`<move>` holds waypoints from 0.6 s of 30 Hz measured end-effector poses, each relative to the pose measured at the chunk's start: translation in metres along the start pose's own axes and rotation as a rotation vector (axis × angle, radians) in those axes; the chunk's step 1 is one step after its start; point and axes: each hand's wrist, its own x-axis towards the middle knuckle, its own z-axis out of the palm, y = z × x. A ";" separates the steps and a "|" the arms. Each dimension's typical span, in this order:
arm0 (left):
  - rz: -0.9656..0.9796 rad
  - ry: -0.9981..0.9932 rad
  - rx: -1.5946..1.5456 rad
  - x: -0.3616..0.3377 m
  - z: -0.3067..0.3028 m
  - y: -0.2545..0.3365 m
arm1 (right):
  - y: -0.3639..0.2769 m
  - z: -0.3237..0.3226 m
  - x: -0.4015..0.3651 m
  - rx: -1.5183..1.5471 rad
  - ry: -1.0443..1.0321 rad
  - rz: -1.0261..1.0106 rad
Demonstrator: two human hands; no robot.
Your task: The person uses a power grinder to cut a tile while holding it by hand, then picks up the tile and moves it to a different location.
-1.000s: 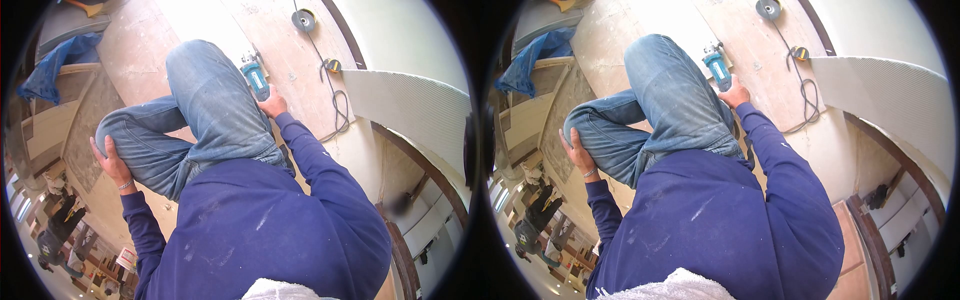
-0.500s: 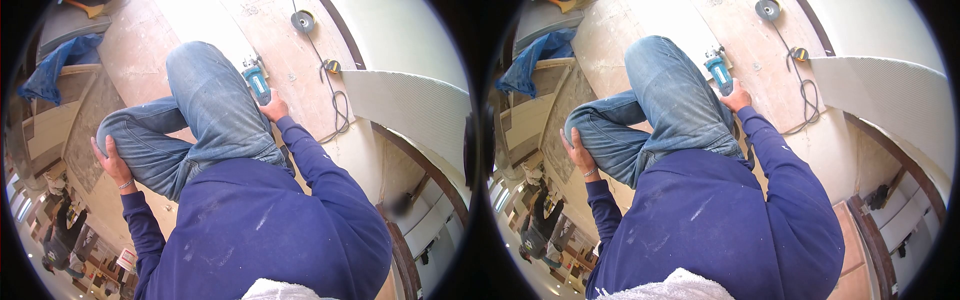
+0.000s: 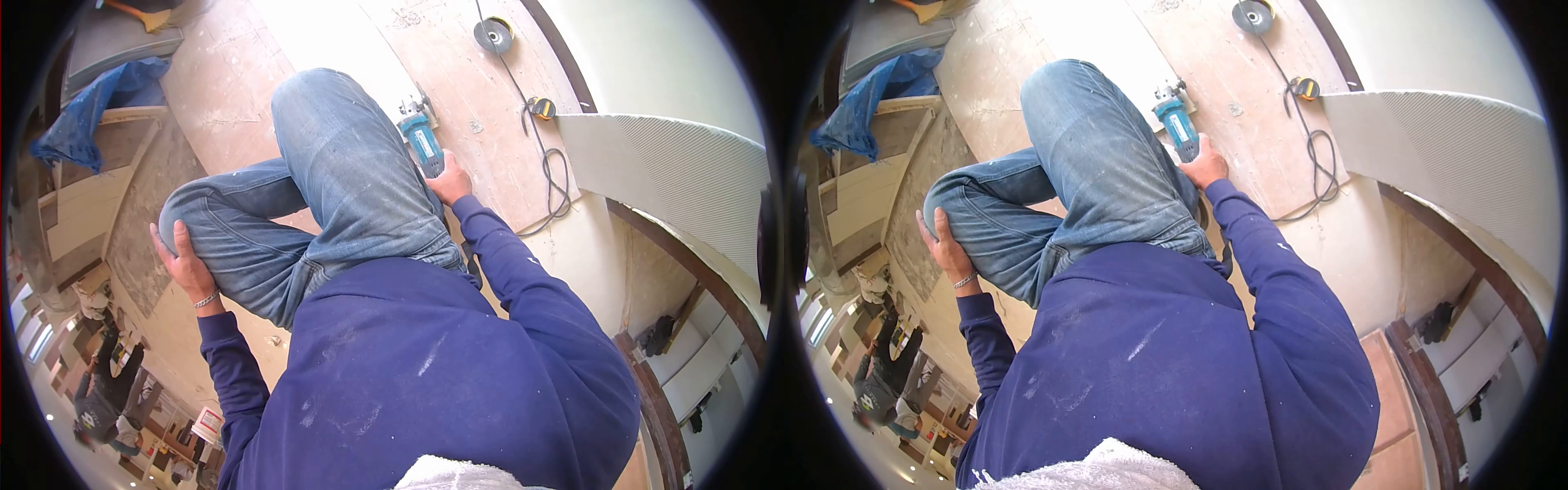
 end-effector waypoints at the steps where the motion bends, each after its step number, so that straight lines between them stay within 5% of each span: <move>1: 0.007 0.003 0.017 0.000 0.000 0.000 | 0.001 0.000 -0.001 -0.007 -0.006 0.005; 18: -0.004 -0.014 -0.009 -0.001 -0.001 -0.003 | -0.022 -0.007 0.022 -0.001 -0.014 -0.007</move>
